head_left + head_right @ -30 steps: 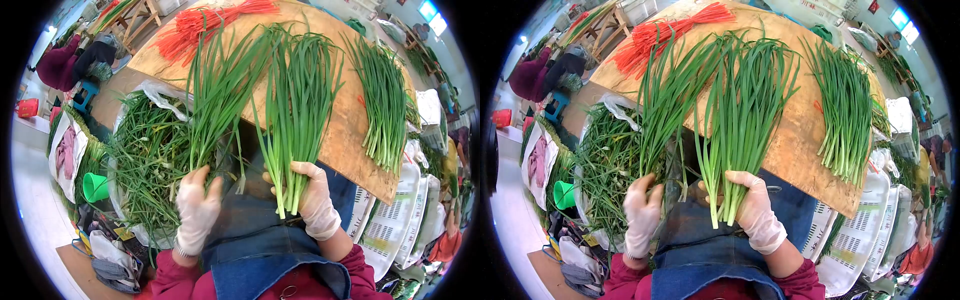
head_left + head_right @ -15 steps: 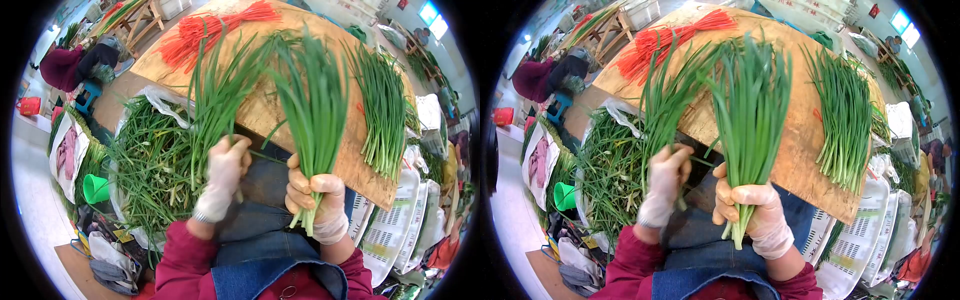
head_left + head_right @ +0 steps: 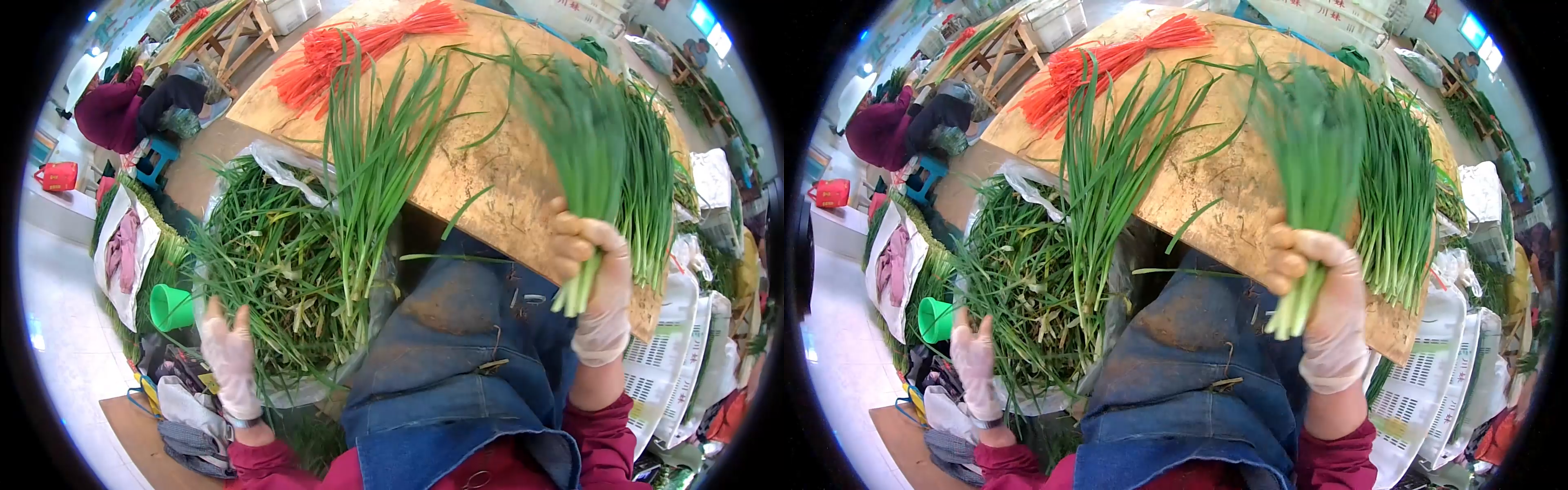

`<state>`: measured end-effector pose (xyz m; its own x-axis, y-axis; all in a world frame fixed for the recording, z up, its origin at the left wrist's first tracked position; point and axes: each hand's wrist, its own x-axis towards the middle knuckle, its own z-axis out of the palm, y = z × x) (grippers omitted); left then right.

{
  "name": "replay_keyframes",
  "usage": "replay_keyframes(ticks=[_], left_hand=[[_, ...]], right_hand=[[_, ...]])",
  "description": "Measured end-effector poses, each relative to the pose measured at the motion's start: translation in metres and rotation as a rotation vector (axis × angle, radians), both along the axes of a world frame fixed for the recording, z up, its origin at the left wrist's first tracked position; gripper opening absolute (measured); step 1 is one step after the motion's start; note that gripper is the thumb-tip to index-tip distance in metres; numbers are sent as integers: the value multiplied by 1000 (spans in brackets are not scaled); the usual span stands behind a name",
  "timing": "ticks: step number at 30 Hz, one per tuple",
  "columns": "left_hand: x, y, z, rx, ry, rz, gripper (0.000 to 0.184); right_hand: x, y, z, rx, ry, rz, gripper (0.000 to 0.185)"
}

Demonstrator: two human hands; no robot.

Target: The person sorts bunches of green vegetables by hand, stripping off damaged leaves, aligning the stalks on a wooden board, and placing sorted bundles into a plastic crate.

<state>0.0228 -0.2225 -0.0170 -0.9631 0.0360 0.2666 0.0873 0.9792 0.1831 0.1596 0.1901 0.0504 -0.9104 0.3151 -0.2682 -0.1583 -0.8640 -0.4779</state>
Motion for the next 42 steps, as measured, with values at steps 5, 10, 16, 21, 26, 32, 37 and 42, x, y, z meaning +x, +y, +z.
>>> replay_keyframes(ticks=[5, 10, 16, 21, 26, 32, 37, 42], left_hand=[[36, 119, 7, 428, -31, -603, 18], [15, 157, -19, 194, 15, -486, 19], [9, 146, 26, 1216, -679, -161, 12], [31, 163, 50, 1393, -706, -295, 7], [41, 180, 40, 919, -105, -664, 10], [46, 174, 38, 999, -25, -648, 11], [52, 159, 43, 1557, -449, -203, 6], [43, 145, 43, 1678, -405, -157, 14]], right_hand=[[7, 30, 15, 2, -2, 11, 35], [2, 42, -18, 131, -482, 104, 25], [8, 35, -6, 1551, -569, -205, 34], [-28, -60, 40, 1186, -468, 242, 23], [-62, -103, 0, 638, -454, 347, 27], [-64, -97, -13, 292, -371, 232, 16], [-63, -93, -26, 157, -278, 246, 20], [-55, -79, -44, 38, -168, 254, 25]])
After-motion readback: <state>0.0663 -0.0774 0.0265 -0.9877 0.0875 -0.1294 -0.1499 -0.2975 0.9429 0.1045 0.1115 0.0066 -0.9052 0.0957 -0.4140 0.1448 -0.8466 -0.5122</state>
